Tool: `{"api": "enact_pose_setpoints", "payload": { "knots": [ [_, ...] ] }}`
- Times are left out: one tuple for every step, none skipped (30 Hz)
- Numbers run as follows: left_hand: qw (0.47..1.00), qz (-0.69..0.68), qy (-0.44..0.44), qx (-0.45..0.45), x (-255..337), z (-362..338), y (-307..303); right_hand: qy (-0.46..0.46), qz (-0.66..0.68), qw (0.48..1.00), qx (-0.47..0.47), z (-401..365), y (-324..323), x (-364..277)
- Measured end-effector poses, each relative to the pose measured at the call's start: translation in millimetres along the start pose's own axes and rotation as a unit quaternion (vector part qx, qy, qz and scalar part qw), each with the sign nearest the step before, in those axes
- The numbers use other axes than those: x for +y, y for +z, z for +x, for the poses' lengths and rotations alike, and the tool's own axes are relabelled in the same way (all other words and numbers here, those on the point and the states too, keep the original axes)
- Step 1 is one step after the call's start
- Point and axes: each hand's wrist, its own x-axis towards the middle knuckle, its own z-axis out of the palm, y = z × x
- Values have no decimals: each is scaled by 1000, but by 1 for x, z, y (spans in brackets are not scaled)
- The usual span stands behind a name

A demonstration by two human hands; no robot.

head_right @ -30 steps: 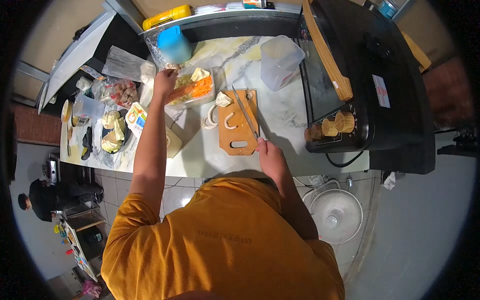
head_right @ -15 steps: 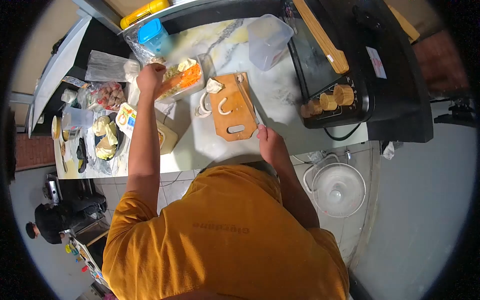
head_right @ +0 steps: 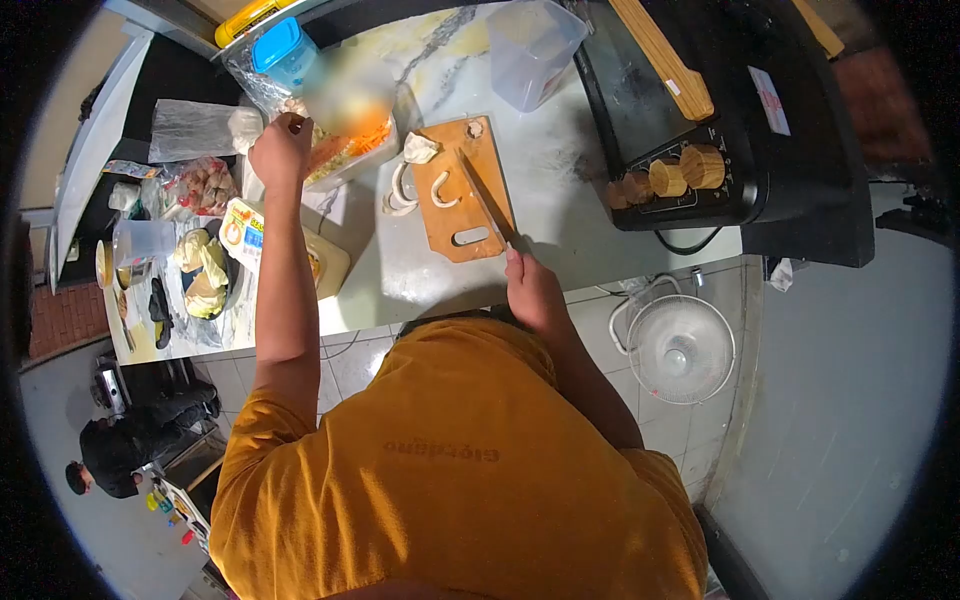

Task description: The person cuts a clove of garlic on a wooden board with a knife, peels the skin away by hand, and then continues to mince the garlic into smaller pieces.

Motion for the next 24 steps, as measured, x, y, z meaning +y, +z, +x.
{"api": "enact_pose_setpoints", "payload": {
  "knots": [
    [1000, 1, 0, -3, 1, -4, 1, 2, 0, 1000, -1, -1, 1, 1],
    [998, -15, 51, 31, 1, -6, 3, -3, 19, 1000, 11, -1, 1, 0],
    [992, -30, 103, 66, 3, -8, 2, -9, 38, 999, 24, -1, 0, 0],
    [992, -30, 104, 66, 7, -12, 3, -8, 39, 999, 25, -1, -2, -2],
    [981, -80, 147, 96, 15, -17, 6, -3, 31, 999, 19, 1, -5, -3],
    [965, -130, 189, 125, 26, -24, 6, 3, 23, 1000, 13, 2, -8, -4],
    [966, -158, 192, 74, 44, -38, -7, 3, 23, 1000, 15, 3, -9, -1],
    [948, -197, 239, 77, 54, -47, 1, -25, 24, 999, 37, 6, -10, 2],
    [923, -256, 286, 25, 64, -58, 6, -53, 24, 997, 58, 7, -11, 4],
    [895, -323, 305, -33, 74, -70, 16, -52, 24, 997, 60, 6, -14, 3],
    [896, -278, 337, -76, 82, -82, 24, -27, 32, 998, 56, 5, -19, -1],
    [893, -232, 368, -119, 91, -94, 27, -2, 40, 998, 52, 5, -22, -2],
    [892, -233, 369, -117, 98, -105, 32, -2, 41, 998, 54, 6, -24, -2],
    [899, -195, 369, -133, 104, -115, 38, 1, 45, 998, 50, 6, -26, 0],
    [904, -157, 368, -149, 108, -122, 44, 5, 49, 998, 45, 6, -28, 2],
    [909, -148, 356, -160, 110, -126, 51, 6, 50, 998, 47, 6, -29, 4],
    [908, -149, 357, -160, 111, -128, 57, -1, 49, 998, 47, 6, -30, 7],
    [914, -141, 344, -165, 113, -130, 55, -8, 49, 998, 47, 6, -31, 9],
    [919, -132, 330, -170, 115, -132, 54, -7, 49, 998, 47, 6, -32, 10],
    [919, -131, 330, -172, 116, -133, 56, 2, 47, 998, 44, 5, -34, 10],
    [921, -143, 322, -165, 117, -134, 59, 11, 46, 998, 40, 5, -34, 11],
    [923, -154, 315, -159, 117, -135, 62, 12, 47, 998, 39, 6, -34, 12],
    [923, -152, 315, -161, 116, -136, 65, 5, 44, 998, 45, 7, -33, 14],
    [924, -163, 312, -149, 117, -138, 67, -3, 40, 998, 51, 8, -32, 16]
  ]
}}
